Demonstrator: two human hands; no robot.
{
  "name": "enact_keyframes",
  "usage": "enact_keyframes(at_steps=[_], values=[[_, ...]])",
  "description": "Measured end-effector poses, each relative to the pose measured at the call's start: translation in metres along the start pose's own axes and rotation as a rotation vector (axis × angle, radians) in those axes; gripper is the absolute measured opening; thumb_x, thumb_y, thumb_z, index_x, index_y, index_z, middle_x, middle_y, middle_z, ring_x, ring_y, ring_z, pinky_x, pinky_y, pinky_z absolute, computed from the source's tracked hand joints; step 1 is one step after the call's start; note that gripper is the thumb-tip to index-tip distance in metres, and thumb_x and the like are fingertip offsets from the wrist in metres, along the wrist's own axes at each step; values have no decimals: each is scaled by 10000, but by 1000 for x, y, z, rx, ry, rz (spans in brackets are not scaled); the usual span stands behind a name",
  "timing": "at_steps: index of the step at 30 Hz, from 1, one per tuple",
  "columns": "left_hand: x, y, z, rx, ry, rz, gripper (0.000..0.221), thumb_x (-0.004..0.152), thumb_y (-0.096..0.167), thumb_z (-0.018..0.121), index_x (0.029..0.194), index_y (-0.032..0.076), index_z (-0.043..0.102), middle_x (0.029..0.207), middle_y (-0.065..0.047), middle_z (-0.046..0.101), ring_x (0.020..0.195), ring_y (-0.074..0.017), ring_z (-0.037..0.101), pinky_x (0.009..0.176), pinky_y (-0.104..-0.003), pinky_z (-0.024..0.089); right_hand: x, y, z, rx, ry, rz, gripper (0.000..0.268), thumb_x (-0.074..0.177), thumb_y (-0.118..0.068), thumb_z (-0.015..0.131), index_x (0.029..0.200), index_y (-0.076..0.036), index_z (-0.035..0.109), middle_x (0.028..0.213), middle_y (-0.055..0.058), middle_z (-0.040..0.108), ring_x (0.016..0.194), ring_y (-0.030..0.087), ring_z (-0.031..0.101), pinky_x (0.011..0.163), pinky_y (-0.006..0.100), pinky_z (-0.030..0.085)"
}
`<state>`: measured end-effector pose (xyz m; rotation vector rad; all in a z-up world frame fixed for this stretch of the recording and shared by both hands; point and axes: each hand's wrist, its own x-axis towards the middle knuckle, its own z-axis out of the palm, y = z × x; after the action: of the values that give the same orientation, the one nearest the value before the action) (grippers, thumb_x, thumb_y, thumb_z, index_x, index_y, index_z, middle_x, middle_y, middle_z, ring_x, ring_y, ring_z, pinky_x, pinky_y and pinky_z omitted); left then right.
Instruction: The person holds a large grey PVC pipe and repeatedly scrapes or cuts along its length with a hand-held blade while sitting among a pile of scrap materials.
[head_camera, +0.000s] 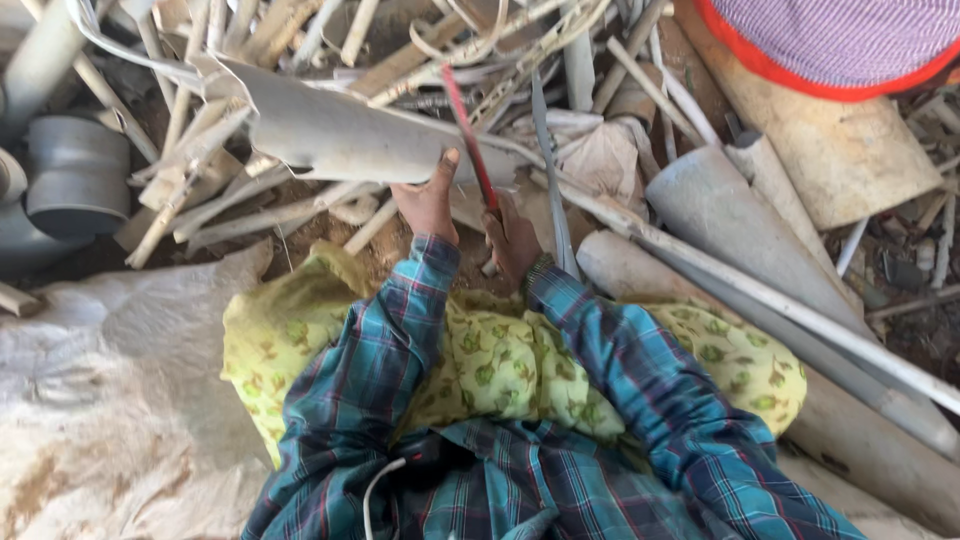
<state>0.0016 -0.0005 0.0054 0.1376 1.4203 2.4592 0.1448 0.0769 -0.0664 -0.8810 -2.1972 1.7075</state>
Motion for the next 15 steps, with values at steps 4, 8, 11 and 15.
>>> enact_keyframes(at_steps=[4,8,11,15], values=[[-11,-2,-14,-33,59,-67,1114,698,264,953,1509,38,224,1385,-185,522,1283,-296,540,1135,-429,413,-15,10,1,68,162,401,511,1016,-344,510,1467,-151,365,669,62,596,424,161,556,401,344,515],[-1,-4,-21,-72,31,-57,1086,664,269,961,1475,18,283,1355,-217,546,1233,-321,565,1096,-458,446,-16,1,-4,121,78,414,526,1004,-353,503,1490,-185,390,679,71,563,441,161,546,391,354,515],[2,-11,-25,64,-74,-45,1032,707,252,970,1468,9,317,1376,-196,556,1272,-295,566,1147,-421,425,-20,-6,-8,19,-10,38,448,1090,-391,512,1429,-104,459,663,101,555,447,184,536,410,358,466],[2,-18,-32,119,-226,-56,810,737,247,968,1343,-41,514,1266,-186,651,1179,-289,635,1089,-422,499,-25,-13,-18,-33,182,477,483,1017,-368,527,1431,-173,369,654,66,605,441,183,552,405,360,481]])
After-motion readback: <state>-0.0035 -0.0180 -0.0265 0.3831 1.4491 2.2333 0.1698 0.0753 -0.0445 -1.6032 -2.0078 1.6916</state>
